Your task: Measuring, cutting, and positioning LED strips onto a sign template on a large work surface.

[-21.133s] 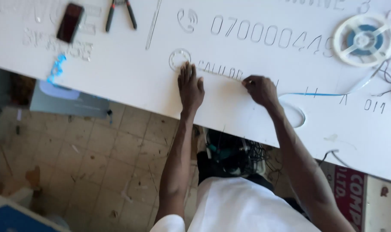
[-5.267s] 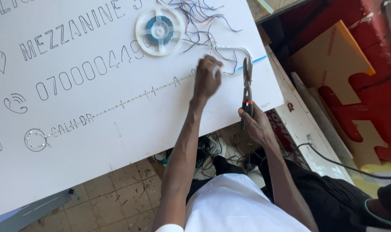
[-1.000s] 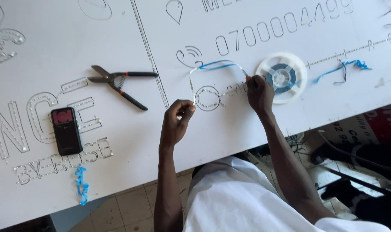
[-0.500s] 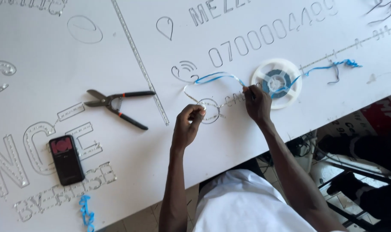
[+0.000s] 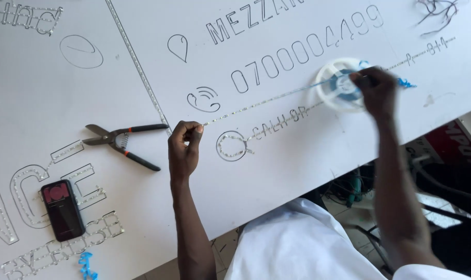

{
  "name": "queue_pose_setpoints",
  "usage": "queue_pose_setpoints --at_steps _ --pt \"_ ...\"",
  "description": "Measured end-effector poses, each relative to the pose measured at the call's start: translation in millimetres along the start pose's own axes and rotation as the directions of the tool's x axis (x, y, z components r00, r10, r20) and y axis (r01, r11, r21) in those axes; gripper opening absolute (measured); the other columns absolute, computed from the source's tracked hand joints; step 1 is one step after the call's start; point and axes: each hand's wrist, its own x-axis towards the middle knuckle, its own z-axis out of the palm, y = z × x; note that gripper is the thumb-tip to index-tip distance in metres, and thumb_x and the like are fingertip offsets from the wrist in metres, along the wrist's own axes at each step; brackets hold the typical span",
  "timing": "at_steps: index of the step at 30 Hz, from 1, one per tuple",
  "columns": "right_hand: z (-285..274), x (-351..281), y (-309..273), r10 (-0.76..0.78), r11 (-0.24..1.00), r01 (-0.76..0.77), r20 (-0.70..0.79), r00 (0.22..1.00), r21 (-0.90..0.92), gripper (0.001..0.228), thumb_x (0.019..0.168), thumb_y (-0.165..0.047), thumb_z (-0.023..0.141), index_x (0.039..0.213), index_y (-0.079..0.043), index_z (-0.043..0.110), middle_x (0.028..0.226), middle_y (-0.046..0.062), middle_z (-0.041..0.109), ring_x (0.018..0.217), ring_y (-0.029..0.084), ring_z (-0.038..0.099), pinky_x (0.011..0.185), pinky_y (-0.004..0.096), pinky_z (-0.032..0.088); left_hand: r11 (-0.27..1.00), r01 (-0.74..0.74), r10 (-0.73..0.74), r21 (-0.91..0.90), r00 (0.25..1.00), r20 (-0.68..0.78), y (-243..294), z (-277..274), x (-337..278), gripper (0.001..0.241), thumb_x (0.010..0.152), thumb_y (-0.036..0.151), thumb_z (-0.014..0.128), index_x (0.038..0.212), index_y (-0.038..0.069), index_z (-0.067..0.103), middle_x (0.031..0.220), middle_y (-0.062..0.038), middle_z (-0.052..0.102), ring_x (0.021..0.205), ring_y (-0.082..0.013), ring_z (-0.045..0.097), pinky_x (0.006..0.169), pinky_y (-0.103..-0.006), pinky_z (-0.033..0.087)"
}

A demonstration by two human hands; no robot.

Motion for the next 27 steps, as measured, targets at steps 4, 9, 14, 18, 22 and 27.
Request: queue_pose_setpoints --at_steps 4,9,14,18,22,27 --pt "-89.4 63.6 15.6 0.022 0.997 -0.027 0.073 0.997 0.067 0.007 0.122 -0.003 0.09 0.12 -0.004 0.084 0.093 0.007 0.073 0.086 0.011 0.062 0.076 0.029 0.044 0.99 -0.133 0.136 0.055 0.988 -0.076 -13.4 26.9 25.4 0.011 0.11 0.014 0.066 0.105 0.009 0.074 0.103 -0.003 0.072 0.096 -0.0175 0.067 0.083 -0.0321 0.055" --pt "-69.6 106.9 146.7 -0.047 0.998 0.046 -0.009 0.999 -0.03 0.026 0.128 -0.01 0.095 0.109 -0.011 0.077 0.101 0.0 0.074 0.096 0.011 0.06 0.082 0.035 0.047 0.993 -0.054 -0.033 -0.103 0.721 -0.692 -41.8 53.8 68.2 0.01 0.103 0.007 0.064 0.11 0.008 0.072 0.096 -0.006 0.067 0.075 -0.0171 0.061 0.069 -0.0291 0.053" --pt "-20.9 93.6 124.1 0.129 0.988 -0.15 0.396 0.909 0.023 0.006 0.109 -0.013 0.082 0.114 -0.016 0.084 0.099 0.001 0.081 0.088 0.011 0.069 0.08 0.031 0.054 0.998 0.048 -0.066 -0.046 0.724 -0.687 15.9 102.2 59.5 0.008 0.106 0.017 0.066 0.105 0.01 0.07 0.097 -0.001 0.068 0.07 -0.0125 0.058 0.069 -0.0272 0.051" --pt "-46.6 182.8 304.3 -0.091 0.992 0.083 -0.087 0.992 -0.094 0.026 0.108 0.005 0.063 0.119 -0.005 0.085 0.107 0.007 0.085 0.097 0.019 0.079 0.079 0.034 0.059 0.993 0.093 -0.063 0.07 0.934 -0.352 77.0 124.4 28.1 0.009 0.109 0.013 0.071 0.105 0.005 0.071 0.091 -0.002 0.066 0.083 -0.0122 0.056 0.076 -0.0281 0.046" --pt "-77.4 229.7 284.9 -0.174 0.985 0.173 -0.088 0.981 -0.019 0.026 0.109 0.009 0.068 0.131 -0.002 0.076 0.121 0.012 0.077 0.111 0.026 0.072 0.093 0.04 0.054 0.984 0.172 -0.134 0.051 0.892 -0.431 80.6 127.8 4.3 0.015 0.111 0.017 0.071 0.101 0.007 0.067 0.087 0.0 0.064 0.077 -0.0102 0.053 0.073 -0.0265 0.045" --pt "-79.7 223.6 154.8 -0.343 0.928 0.365 -0.223 0.913 0.068 0.065 0.112 0.024 0.082 0.165 0.007 0.049 0.164 0.029 0.053 0.154 0.048 0.052 0.134 0.058 0.038 0.991 0.129 -0.125 0.019 0.983 -0.135 73.7 174.7 1.8 0.013 0.109 0.026 0.071 0.102 0.014 0.069 0.082 0.007 0.054 0.077 -0.0081 0.046 0.071 -0.0286 0.04"
